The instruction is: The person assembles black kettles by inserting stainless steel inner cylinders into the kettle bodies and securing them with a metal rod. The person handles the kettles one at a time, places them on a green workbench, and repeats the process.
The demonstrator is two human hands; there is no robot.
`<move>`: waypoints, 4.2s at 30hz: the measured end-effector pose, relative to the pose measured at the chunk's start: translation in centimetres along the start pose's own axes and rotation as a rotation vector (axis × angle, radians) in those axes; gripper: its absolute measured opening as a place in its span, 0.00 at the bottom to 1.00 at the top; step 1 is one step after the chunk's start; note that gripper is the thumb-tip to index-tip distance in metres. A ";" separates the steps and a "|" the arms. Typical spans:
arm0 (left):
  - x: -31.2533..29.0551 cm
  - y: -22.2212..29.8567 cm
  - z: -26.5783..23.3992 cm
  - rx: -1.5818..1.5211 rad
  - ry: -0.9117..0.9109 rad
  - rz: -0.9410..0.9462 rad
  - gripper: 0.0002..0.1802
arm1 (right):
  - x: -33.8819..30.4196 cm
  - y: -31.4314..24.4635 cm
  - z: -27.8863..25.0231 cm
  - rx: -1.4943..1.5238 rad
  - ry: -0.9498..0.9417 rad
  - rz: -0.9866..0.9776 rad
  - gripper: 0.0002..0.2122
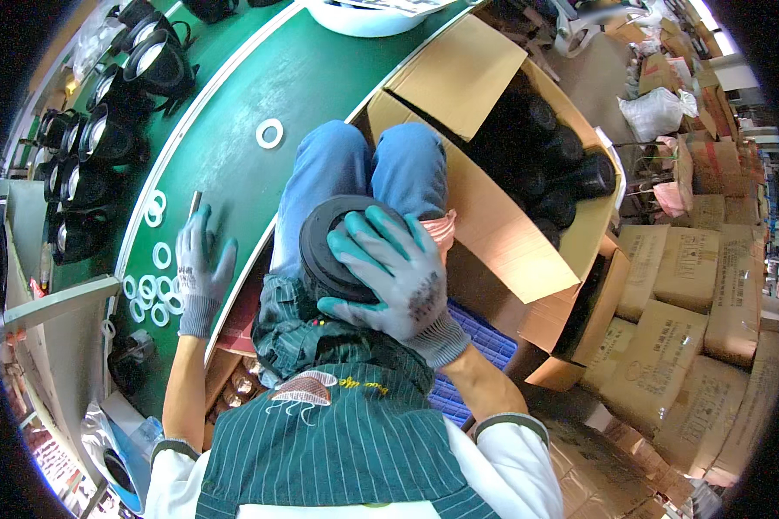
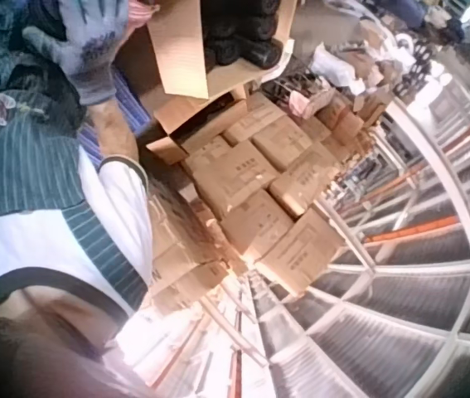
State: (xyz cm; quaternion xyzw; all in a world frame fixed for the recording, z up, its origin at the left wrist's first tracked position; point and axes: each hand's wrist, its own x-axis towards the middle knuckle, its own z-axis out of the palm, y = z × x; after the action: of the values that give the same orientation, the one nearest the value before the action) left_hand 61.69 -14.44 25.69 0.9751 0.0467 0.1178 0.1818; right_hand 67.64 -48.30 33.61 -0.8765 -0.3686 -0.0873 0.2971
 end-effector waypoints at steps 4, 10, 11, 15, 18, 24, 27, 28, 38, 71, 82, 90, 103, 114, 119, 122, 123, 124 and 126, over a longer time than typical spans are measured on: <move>1.2 3.7 -1.8 -0.317 0.020 0.297 0.44 | 1.7 0.8 -2.7 0.660 0.434 0.509 0.27; 5.9 9.1 -2.6 -0.773 0.189 0.441 0.68 | 4.3 7.6 5.3 0.974 0.428 0.412 0.18; 7.0 9.5 -2.9 -0.779 0.251 0.509 0.68 | 4.2 8.1 6.7 1.025 0.436 0.412 0.18; 11.3 10.6 -7.4 -0.570 0.161 0.577 0.40 | 5.0 11.8 11.5 1.892 0.158 0.513 0.23; 14.6 11.1 -10.5 -0.310 -0.041 0.514 0.37 | 7.5 12.0 12.5 1.578 0.033 0.460 0.33; 22.5 7.3 -9.6 -0.237 -0.035 0.376 0.37 | 12.2 12.9 14.4 1.896 -0.019 0.780 0.37; 27.9 3.8 -7.9 -0.212 0.008 0.112 0.36 | 16.9 11.8 10.4 2.005 -0.128 1.159 0.38; 30.7 2.4 -6.3 -0.163 0.046 0.086 0.35 | 16.8 13.3 10.1 2.096 -0.159 1.127 0.39; 50.1 -10.9 -2.0 0.309 -0.116 -0.192 0.33 | 16.8 14.8 10.2 2.127 -0.241 1.084 0.40; 26.8 3.7 -20.2 0.284 0.151 0.489 0.20 | 26.5 2.6 1.6 0.056 0.256 -0.336 0.35; 11.3 13.1 -14.8 -0.032 -0.042 0.592 0.16 | 12.3 0.5 -2.0 0.221 -0.004 -0.208 0.21; 4.8 1.4 -2.4 -0.867 -0.026 -0.347 0.30 | 3.9 2.9 -3.5 0.650 0.378 0.221 0.23; 7.3 3.0 9.1 -0.929 -0.431 -0.324 0.48 | -0.4 6.4 -3.4 0.706 0.215 0.006 0.23; 8.8 5.1 8.2 -1.137 -0.524 -0.537 0.44 | -8.9 46.0 4.4 -0.220 -0.694 1.098 0.52; 8.1 6.1 7.4 -1.252 -0.563 -0.584 0.42 | -7.0 45.9 9.4 -0.266 -0.939 0.847 0.60; 8.3 7.3 7.7 -1.351 -0.636 -0.555 0.41 | -9.2 46.8 11.0 -0.272 -0.924 1.021 0.63; 8.4 7.6 7.6 -1.376 -0.640 -0.552 0.41 | -9.1 46.3 11.5 -0.316 -0.906 1.008 0.64; 8.1 8.0 7.8 -1.403 -0.639 -0.549 0.40 | -8.6 46.3 11.1 -0.328 -0.926 1.041 0.65; 7.7 8.2 7.6 -1.440 -0.625 -0.553 0.40 | -7.7 46.3 10.3 -0.327 -0.947 1.056 0.65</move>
State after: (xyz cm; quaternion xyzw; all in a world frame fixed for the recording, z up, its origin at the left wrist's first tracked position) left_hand 71.47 -23.60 23.40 0.5616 0.1451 -0.2060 0.7881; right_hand 93.79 -72.45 1.25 -0.9146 0.0322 0.4023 -0.0266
